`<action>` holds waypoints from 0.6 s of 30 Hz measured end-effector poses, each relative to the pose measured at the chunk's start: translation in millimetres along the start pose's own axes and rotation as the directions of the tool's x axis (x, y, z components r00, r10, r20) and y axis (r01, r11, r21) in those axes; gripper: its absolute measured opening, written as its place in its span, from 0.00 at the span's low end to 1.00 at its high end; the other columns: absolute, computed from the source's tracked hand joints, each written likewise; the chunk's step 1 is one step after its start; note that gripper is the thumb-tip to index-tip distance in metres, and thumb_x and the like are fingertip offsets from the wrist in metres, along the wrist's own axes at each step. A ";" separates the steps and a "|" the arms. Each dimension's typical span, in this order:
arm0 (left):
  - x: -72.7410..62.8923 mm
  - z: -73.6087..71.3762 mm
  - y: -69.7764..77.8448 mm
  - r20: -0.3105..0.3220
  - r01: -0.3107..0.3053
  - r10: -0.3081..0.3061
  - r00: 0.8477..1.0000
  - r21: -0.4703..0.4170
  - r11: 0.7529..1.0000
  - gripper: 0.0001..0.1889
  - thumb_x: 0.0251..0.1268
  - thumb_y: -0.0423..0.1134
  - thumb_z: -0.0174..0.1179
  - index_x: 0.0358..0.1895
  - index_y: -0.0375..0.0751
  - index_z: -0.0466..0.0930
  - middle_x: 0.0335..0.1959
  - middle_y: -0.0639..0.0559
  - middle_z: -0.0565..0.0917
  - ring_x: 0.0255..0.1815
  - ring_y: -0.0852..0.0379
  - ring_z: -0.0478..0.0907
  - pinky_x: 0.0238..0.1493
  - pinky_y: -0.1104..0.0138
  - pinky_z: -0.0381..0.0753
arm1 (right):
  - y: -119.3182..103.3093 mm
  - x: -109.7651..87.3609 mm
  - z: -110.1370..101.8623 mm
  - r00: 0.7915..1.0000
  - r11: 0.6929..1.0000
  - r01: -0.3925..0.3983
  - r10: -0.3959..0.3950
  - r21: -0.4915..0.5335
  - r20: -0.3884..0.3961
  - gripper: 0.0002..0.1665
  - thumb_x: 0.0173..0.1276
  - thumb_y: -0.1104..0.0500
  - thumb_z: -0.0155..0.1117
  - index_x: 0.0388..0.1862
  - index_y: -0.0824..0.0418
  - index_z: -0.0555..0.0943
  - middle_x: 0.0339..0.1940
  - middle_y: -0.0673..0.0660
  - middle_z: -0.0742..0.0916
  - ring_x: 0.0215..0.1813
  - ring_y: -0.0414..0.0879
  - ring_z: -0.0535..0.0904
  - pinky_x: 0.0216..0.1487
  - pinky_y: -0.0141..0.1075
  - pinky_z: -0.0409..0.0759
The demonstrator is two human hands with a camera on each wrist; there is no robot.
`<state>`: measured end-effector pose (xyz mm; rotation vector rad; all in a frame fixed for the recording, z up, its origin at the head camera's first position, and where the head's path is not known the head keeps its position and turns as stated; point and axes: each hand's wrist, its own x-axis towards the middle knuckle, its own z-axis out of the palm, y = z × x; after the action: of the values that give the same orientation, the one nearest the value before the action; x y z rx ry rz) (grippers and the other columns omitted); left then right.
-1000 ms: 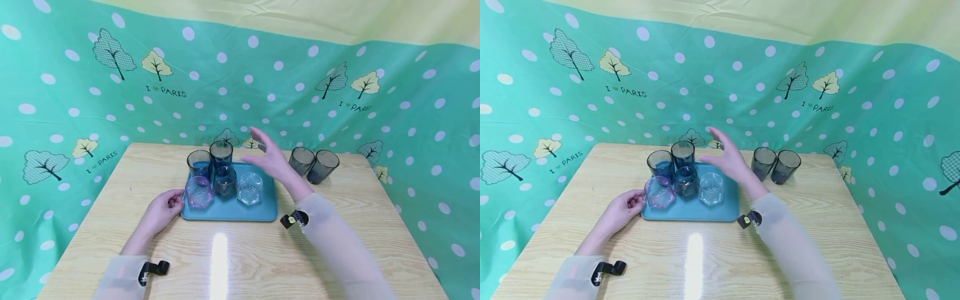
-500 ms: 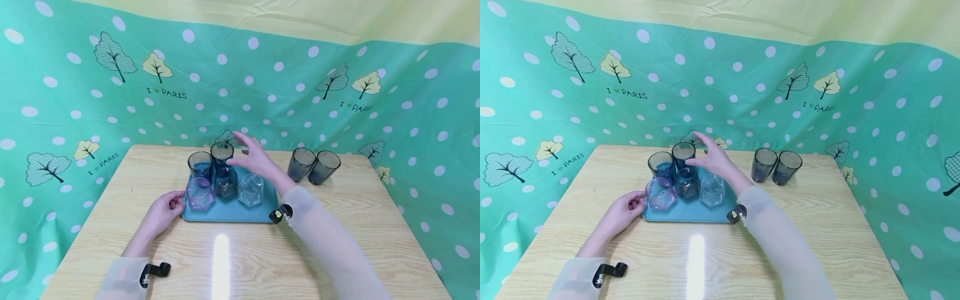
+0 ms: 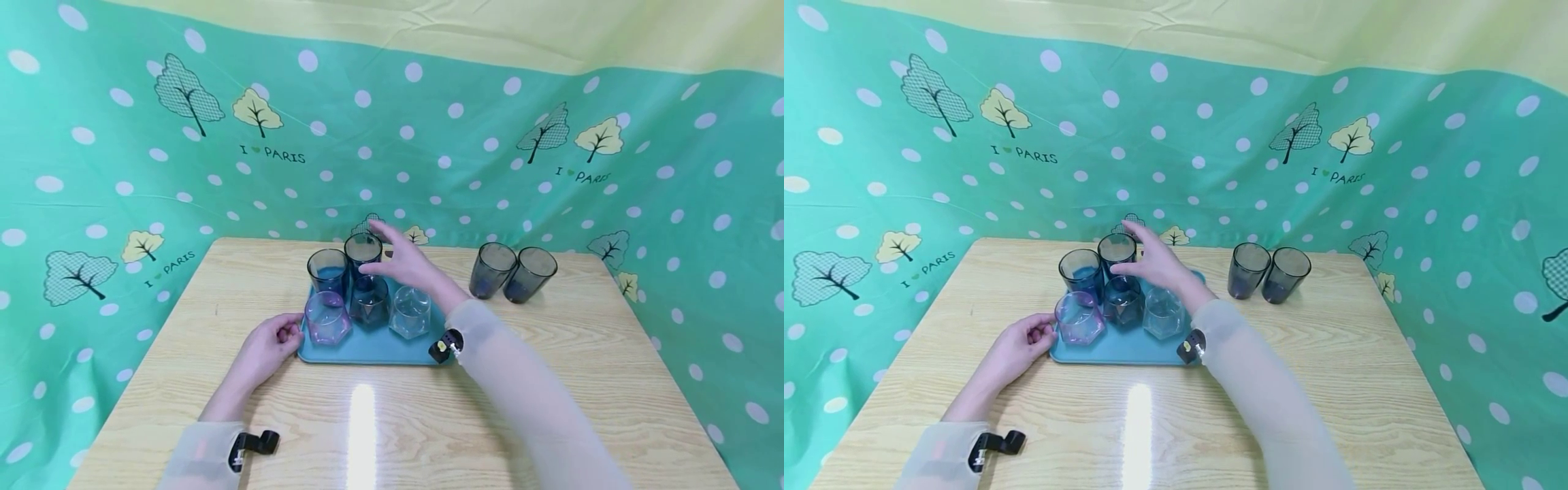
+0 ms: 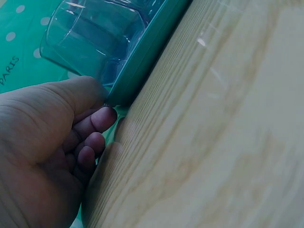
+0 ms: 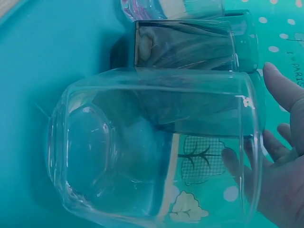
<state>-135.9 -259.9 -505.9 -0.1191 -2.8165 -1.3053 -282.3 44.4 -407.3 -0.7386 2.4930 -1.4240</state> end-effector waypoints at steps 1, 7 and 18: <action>-0.1 0.1 -0.1 0.000 -0.001 0.001 1.000 0.001 1.000 0.20 0.76 0.30 0.66 0.68 0.29 0.84 0.41 0.50 0.84 0.41 0.54 0.78 0.42 0.67 0.78 | 0.4 0.9 1.0 1.000 1.000 -0.002 0.002 0.000 0.003 0.59 0.71 0.53 0.83 0.92 0.51 0.59 0.88 0.53 0.69 0.86 0.55 0.64 0.81 0.52 0.68; -0.7 0.3 -0.4 -0.006 -0.005 0.005 1.000 0.011 1.000 0.20 0.76 0.30 0.66 0.67 0.30 0.84 0.41 0.51 0.84 0.41 0.55 0.78 0.43 0.67 0.78 | 0.7 3.8 4.5 1.000 1.000 -0.001 0.001 -0.010 0.007 0.59 0.71 0.54 0.83 0.92 0.53 0.59 0.88 0.55 0.68 0.86 0.56 0.63 0.80 0.50 0.70; -1.1 -0.4 1.9 -0.006 0.002 -0.002 1.000 0.016 1.000 0.20 0.76 0.30 0.66 0.67 0.30 0.84 0.41 0.50 0.84 0.41 0.54 0.78 0.43 0.67 0.78 | 0.8 7.7 7.1 0.999 0.995 -0.045 0.047 -0.085 0.015 0.60 0.71 0.48 0.83 0.93 0.51 0.58 0.90 0.53 0.64 0.89 0.54 0.58 0.84 0.53 0.63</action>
<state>-134.7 -259.1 -504.3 -0.1114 -2.8216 -1.2815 -286.4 35.6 -411.0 -0.7008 2.5534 -1.2988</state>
